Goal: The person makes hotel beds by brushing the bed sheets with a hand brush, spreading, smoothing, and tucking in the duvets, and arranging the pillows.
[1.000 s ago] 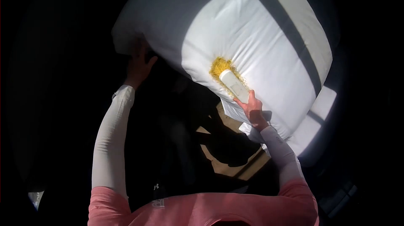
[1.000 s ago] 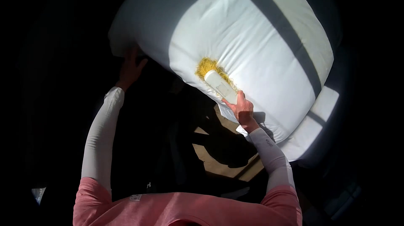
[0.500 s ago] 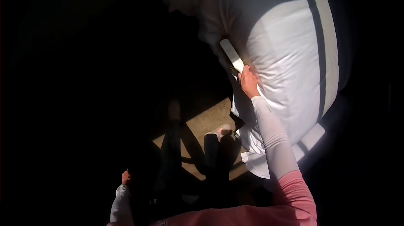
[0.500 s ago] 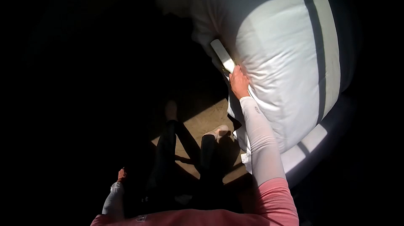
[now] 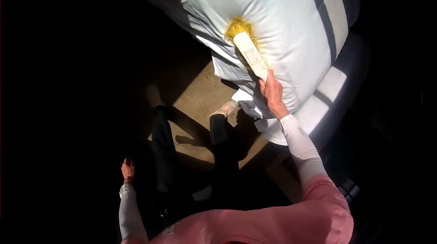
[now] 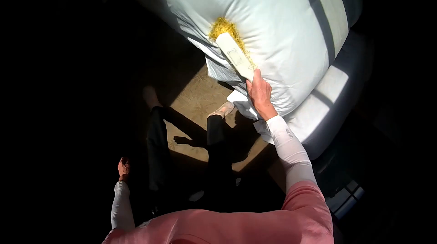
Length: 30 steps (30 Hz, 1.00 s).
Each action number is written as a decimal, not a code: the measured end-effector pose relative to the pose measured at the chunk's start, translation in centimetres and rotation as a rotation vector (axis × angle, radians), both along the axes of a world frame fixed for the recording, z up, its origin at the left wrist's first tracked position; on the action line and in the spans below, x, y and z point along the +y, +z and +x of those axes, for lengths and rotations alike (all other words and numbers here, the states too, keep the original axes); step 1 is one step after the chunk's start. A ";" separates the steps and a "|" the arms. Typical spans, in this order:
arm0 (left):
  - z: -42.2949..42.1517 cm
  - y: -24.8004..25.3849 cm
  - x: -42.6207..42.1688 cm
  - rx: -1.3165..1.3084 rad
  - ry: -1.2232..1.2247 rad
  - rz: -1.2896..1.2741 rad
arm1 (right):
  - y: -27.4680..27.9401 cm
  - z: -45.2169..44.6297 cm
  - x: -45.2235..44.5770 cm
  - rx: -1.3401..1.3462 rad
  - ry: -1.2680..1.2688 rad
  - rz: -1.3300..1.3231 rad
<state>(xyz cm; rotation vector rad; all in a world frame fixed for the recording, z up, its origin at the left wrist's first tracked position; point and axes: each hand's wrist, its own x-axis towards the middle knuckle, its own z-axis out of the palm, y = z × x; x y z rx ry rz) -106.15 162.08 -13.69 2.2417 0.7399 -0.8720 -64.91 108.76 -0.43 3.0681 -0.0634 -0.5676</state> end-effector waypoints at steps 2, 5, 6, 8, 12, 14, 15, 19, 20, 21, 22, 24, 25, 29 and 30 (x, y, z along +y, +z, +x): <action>3.0 1.3 -1.5 0.031 0.040 -0.009 | -5.9 -5.3 -6.8 0.204 0.097 -0.079; 6.9 4.1 -3.4 0.067 -0.009 0.013 | -12.3 -15.3 -12.7 0.388 -0.219 0.094; 7.8 4.6 -3.2 0.102 -0.021 -0.020 | -11.6 -17.5 -11.6 0.334 -0.046 0.078; 6.3 4.3 -2.1 0.164 -0.080 0.062 | -7.2 -19.1 -12.2 0.275 0.218 0.357; 14.5 6.9 -6.8 -0.114 -0.181 0.247 | 6.9 -13.0 -13.0 0.215 0.193 0.402; 23.6 9.6 -11.9 -0.510 -0.312 0.212 | 10.0 -11.9 -15.2 -0.098 0.134 0.463; 28.5 11.5 -16.2 -0.635 -0.350 0.172 | 9.2 -12.4 -17.1 -0.104 0.020 0.367; 45.5 17.5 -35.5 -1.020 -0.537 -0.046 | -7.2 -28.1 -26.8 0.295 -0.212 0.025; 48.7 18.2 -39.8 -1.105 -0.645 -0.083 | -9.0 -33.6 -26.7 0.438 -0.352 -0.021; 51.7 18.4 -44.2 -1.167 -0.751 -0.106 | -10.6 -39.1 -26.5 0.652 -0.520 0.077; 54.0 18.1 -48.0 -1.223 -0.855 -0.125 | -10.3 -43.0 -24.8 0.846 -0.635 0.042; 57.3 15.7 -55.3 -1.175 -0.979 -0.129 | -8.4 -49.9 -24.3 0.908 -0.909 0.493; 56.0 15.4 -58.8 -1.064 -1.016 -0.085 | -7.7 -51.6 -24.6 0.889 -1.166 0.646; 37.0 13.9 -68.7 -0.860 -1.704 -0.220 | -4.6 -41.7 -27.8 0.239 -1.793 0.801; 32.3 12.7 -68.6 -0.716 -1.961 -0.274 | -3.7 -37.0 -29.3 -0.057 -1.835 0.869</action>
